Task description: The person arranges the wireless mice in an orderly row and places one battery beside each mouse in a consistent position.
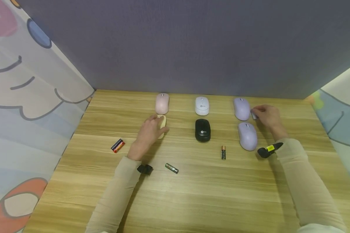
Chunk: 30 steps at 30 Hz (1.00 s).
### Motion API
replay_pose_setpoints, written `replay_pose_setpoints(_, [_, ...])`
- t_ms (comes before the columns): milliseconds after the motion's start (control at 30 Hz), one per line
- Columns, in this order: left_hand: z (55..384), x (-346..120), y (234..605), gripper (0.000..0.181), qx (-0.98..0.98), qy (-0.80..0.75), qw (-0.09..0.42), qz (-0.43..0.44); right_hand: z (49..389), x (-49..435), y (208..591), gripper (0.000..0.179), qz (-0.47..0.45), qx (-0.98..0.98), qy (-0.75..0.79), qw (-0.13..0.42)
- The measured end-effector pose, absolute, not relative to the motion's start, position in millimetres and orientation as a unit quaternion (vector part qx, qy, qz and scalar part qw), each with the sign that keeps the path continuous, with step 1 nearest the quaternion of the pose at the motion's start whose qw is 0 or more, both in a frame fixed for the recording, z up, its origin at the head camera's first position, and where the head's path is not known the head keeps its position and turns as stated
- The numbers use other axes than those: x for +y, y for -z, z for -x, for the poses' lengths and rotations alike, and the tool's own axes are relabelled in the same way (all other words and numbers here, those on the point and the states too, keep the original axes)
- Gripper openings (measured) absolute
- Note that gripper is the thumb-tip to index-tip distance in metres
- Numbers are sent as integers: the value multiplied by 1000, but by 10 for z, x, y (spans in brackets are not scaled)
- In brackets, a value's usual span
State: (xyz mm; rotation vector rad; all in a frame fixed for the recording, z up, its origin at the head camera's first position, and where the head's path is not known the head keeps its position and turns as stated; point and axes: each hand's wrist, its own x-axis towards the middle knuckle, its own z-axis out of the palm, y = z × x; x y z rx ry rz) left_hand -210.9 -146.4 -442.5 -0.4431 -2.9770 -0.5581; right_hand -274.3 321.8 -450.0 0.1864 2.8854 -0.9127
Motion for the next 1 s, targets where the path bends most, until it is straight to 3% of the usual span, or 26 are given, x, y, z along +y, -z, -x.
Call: replay_pose_setpoints(1000, [2098,-1463,4412,58,-972,196,19,126,2709,3186,4537,56,-72,947,312,41])
